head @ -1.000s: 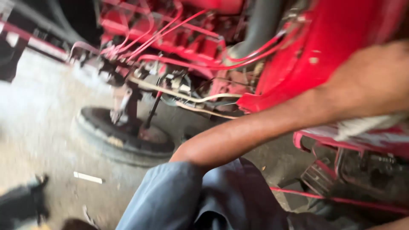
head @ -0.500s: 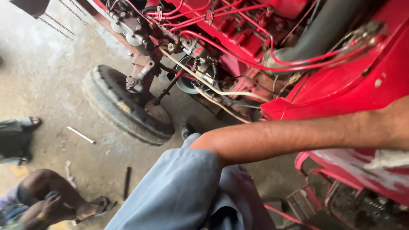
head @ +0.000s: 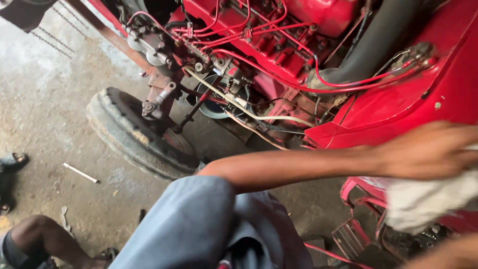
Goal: Repairing and maintaining tractor engine components such as fuel system bolts and hoses using open-end wrenches.
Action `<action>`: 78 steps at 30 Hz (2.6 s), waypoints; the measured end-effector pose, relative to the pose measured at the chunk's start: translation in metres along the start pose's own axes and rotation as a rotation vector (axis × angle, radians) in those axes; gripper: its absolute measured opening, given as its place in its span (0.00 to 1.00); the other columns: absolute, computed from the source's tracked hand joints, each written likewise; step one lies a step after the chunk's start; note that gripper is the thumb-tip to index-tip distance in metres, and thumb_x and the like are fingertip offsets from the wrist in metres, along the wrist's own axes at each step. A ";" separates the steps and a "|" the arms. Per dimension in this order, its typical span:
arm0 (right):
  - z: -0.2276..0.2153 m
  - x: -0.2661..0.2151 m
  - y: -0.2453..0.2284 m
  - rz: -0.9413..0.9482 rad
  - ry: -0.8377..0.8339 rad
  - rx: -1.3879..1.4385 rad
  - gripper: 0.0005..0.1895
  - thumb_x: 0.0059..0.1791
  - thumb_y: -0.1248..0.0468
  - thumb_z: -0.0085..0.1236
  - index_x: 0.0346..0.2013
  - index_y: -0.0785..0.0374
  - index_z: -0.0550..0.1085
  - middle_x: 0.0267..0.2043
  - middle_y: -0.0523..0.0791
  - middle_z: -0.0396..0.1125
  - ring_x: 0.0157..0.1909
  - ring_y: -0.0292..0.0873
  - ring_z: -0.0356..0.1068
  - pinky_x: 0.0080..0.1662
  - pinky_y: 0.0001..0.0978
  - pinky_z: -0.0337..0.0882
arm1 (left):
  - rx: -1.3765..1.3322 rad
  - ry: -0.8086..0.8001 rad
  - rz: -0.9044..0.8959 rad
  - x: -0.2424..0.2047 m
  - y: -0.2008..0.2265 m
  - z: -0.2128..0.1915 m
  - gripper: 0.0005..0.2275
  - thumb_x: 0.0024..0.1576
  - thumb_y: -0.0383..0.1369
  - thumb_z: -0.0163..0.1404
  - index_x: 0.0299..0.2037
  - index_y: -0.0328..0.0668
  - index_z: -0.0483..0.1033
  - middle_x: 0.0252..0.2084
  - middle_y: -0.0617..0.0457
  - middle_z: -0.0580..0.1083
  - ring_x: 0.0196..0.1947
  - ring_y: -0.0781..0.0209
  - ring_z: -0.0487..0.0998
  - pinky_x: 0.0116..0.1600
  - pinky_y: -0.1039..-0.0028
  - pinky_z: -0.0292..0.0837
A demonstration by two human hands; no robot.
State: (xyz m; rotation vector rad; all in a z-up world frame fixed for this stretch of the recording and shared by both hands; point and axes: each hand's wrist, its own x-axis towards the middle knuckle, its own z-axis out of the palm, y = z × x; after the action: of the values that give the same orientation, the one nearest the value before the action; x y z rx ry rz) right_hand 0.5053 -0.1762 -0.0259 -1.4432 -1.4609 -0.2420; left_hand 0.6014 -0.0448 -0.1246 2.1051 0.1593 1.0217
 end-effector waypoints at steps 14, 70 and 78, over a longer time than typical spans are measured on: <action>0.158 -0.065 0.043 0.136 0.430 0.179 0.19 0.62 0.57 0.43 0.60 0.69 0.69 0.62 0.49 0.68 0.63 0.47 0.71 0.64 0.39 0.71 | -0.749 0.167 -0.336 -0.202 0.064 -0.154 0.35 0.68 0.47 0.42 0.79 0.35 0.43 0.78 0.40 0.53 0.79 0.54 0.51 0.79 0.67 0.46; 0.268 -0.258 0.286 0.678 0.421 0.332 0.20 0.58 0.74 0.45 0.66 0.71 0.60 0.62 0.53 0.64 0.63 0.46 0.65 0.65 0.38 0.65 | -0.745 -0.240 -0.588 -0.243 -0.403 0.111 0.15 0.60 0.36 0.52 0.49 0.29 0.79 0.40 0.51 0.80 0.38 0.67 0.78 0.41 0.71 0.75; 0.263 -0.254 0.269 0.759 0.397 0.361 0.22 0.57 0.73 0.46 0.66 0.69 0.58 0.58 0.50 0.66 0.59 0.42 0.67 0.60 0.35 0.68 | -0.661 -0.203 -0.468 -0.245 -0.430 0.132 0.15 0.56 0.37 0.53 0.47 0.34 0.80 0.40 0.50 0.82 0.39 0.67 0.80 0.42 0.72 0.77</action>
State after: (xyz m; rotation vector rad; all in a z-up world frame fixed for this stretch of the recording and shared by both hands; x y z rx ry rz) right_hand 0.5355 -0.0718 -0.4666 -1.4395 -0.5371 0.1956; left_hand 0.6207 0.0731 -0.6224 1.4545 0.1732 0.4814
